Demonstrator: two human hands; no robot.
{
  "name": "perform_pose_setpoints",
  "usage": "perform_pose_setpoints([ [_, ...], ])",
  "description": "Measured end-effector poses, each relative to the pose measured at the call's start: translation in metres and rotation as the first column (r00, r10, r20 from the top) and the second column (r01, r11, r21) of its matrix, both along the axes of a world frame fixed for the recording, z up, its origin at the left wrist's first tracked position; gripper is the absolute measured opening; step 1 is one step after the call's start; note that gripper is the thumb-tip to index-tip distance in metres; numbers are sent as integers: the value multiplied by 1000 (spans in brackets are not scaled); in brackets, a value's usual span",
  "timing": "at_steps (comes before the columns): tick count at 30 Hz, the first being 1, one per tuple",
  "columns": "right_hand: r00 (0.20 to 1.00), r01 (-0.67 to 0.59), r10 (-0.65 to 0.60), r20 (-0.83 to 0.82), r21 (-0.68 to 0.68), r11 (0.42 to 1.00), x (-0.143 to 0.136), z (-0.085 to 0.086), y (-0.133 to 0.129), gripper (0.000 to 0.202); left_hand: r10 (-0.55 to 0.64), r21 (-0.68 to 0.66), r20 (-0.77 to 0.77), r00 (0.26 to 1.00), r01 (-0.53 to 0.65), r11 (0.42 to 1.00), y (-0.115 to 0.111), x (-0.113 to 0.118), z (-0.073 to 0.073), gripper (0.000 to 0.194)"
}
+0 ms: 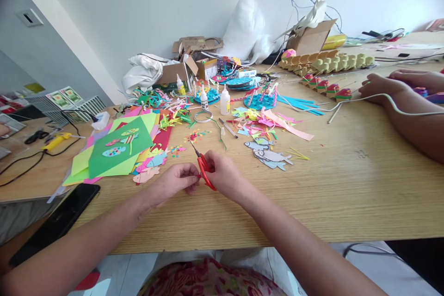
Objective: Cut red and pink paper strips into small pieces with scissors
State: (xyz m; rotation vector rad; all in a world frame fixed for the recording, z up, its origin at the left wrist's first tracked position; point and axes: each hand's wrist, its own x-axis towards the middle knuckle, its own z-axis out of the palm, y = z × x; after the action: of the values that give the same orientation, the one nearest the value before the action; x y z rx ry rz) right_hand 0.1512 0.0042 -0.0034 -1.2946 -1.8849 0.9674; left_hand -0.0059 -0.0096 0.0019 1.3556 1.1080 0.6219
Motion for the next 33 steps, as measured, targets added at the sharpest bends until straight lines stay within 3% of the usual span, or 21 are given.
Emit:
perform_pose_setpoints([
  [5,983,47,-65,-173,-107,993,0,0,1,13,65,-27,92,994,-62,998,-6,2,3,17],
  [11,972,24,-57,-226,-142,990,-3,2,0,17,105,-21,159,982,-103,994,-7,6,3,15],
  [16,1000,23,-23,6,-35,999,8,11,-12,16,154,-3,147,977,-155,988,-6,3,3,15],
  [22,941,-32,39,336,-28,999,28,19,-35,27,215,-27,214,953,-215,976,-5,1,5,16],
  [33,885,-35,28,466,7,999,22,16,-40,24,207,-102,282,937,-186,977,-5,9,7,18],
])
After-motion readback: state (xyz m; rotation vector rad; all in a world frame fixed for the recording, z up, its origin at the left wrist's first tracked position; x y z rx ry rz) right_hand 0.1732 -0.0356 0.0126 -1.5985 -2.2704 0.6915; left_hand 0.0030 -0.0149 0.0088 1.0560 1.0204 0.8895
